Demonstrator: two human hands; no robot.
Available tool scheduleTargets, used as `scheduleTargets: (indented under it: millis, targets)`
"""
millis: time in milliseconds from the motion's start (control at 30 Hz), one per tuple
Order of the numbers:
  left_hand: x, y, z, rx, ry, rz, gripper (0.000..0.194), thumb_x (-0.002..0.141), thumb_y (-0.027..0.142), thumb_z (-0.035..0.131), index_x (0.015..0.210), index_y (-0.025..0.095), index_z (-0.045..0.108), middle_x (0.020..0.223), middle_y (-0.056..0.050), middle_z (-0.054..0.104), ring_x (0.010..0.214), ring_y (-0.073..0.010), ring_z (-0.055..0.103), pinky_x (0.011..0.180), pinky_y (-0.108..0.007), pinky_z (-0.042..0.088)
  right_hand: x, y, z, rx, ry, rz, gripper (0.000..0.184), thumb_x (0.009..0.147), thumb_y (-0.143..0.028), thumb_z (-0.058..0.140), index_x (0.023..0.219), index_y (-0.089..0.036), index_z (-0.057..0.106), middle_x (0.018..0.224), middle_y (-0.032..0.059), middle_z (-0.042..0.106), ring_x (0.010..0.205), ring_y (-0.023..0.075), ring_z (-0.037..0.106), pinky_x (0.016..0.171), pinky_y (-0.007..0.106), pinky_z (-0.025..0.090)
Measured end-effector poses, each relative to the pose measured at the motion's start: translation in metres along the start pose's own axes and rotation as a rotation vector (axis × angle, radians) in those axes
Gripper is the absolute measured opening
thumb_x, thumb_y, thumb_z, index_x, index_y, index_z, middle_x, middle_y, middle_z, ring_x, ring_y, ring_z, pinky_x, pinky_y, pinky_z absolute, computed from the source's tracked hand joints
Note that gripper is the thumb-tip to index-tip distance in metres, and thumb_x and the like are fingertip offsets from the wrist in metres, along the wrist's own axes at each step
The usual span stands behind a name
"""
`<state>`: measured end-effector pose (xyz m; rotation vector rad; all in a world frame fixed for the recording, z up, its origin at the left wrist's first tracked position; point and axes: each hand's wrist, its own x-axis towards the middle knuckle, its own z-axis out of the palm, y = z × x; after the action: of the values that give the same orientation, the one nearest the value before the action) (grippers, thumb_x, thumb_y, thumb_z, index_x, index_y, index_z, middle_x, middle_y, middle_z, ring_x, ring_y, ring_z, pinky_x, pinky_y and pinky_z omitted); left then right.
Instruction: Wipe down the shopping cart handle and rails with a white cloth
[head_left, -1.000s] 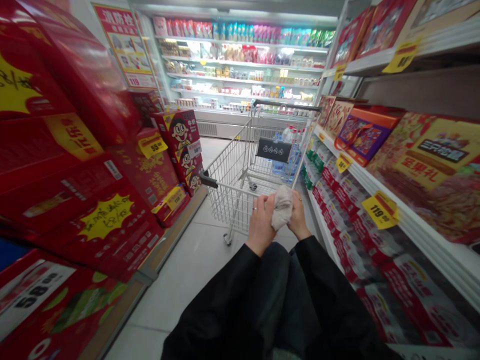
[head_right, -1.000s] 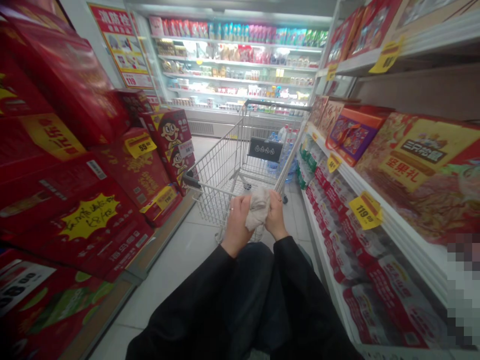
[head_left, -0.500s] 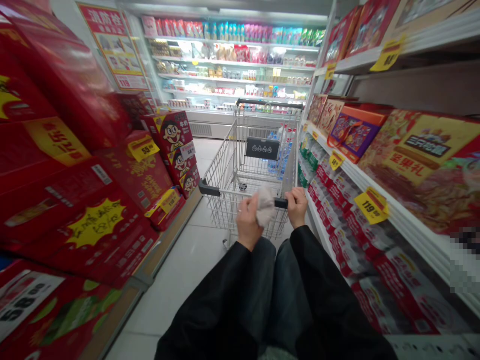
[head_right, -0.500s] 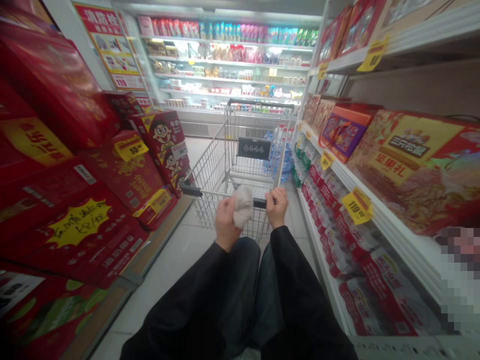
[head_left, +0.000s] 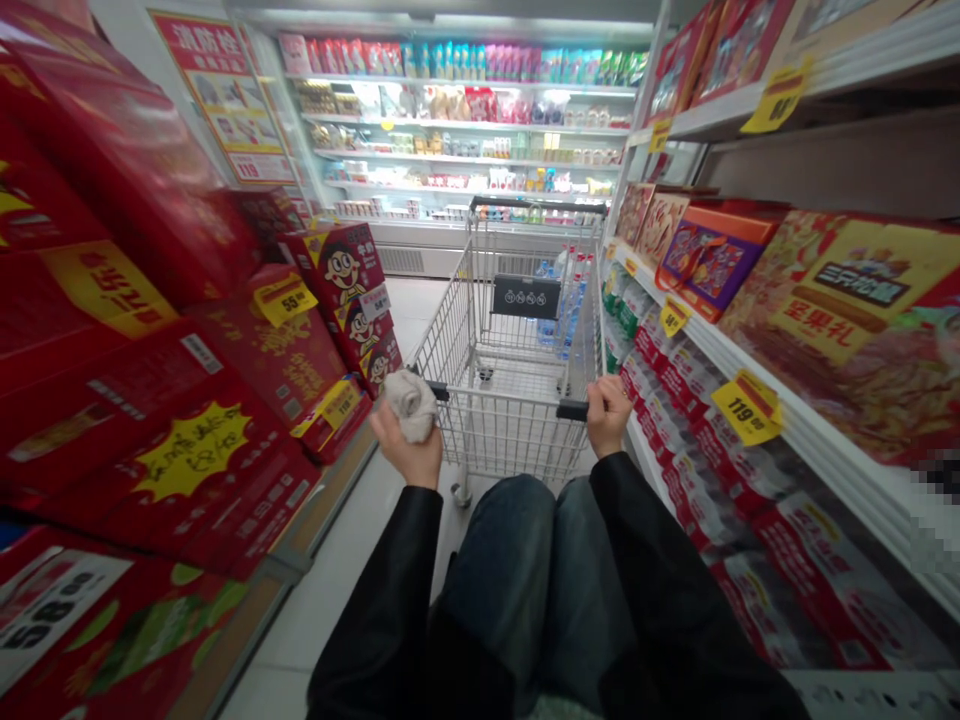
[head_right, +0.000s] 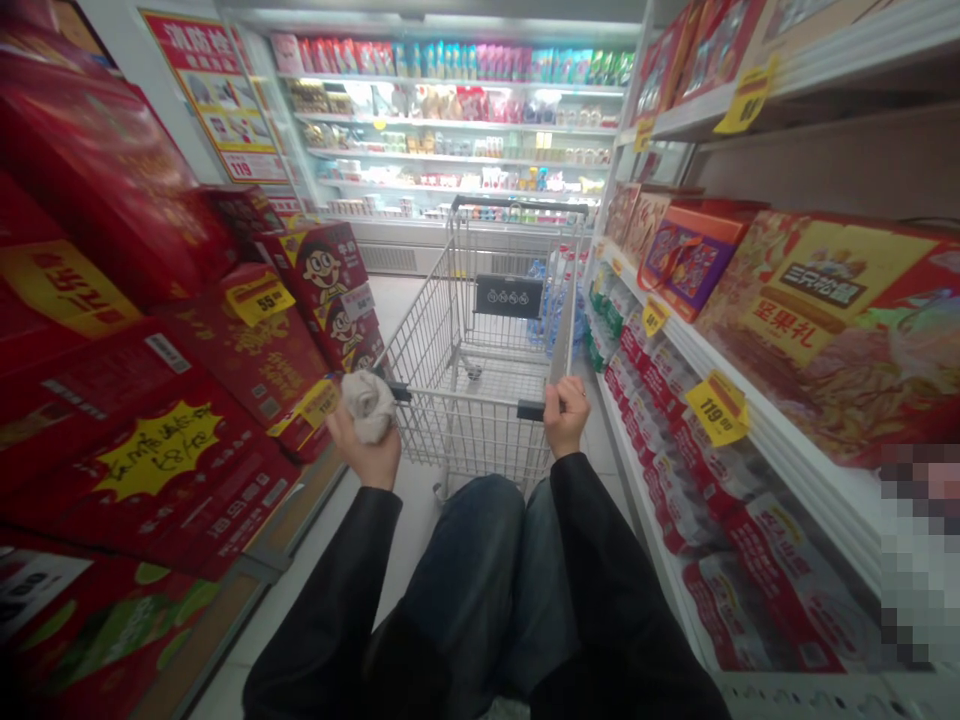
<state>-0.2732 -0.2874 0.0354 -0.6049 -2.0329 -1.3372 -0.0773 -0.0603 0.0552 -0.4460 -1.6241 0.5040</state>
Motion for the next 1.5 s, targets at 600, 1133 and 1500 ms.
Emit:
scheduleTargets:
  millis: [600,1133,1500]
  targets:
    - [-0.036,0.037,0.039,-0.086,0.154,-0.006,0.067,0.079,0.023,0.059,0.143,0.017,0.043,0.113,-0.013,0.052,0.107,-0.0286,0.053,0.095,-0.046,0.047,-0.005,0.001,0.016,0.008,0.032,-0.124,0.042,0.09,-0.026,0.057,0.06,-0.025,0.028,0.062,-0.0042,0.031,0.069,0.017,0.039,0.068,0.033,0.035]
    - [-0.022,0.049,0.051,-0.029,0.067,0.295,0.056,0.079,0.045,0.062,0.129,0.019,0.056,0.104,-0.009,0.06,0.099,-0.0263,0.056,0.101,-0.045,0.032,0.008,0.028,0.001,0.085,-0.048,-0.121,0.041,0.086,-0.021,0.06,0.057,-0.024,0.031,0.06,-0.0038,0.034,0.068,0.0161,0.04,0.068,0.034,0.035]
    - [-0.07,0.057,0.072,0.038,-0.23,0.823,0.05,0.086,0.019,0.058,0.133,0.035,0.058,0.103,-0.001,0.064,0.095,-0.016,0.059,0.106,-0.044,0.026,0.015,0.043,0.001,0.09,0.038,-0.059,0.04,0.085,-0.02,0.058,0.056,-0.024,0.032,0.062,-0.0032,0.036,0.07,0.0166,0.043,0.069,0.034,0.037]
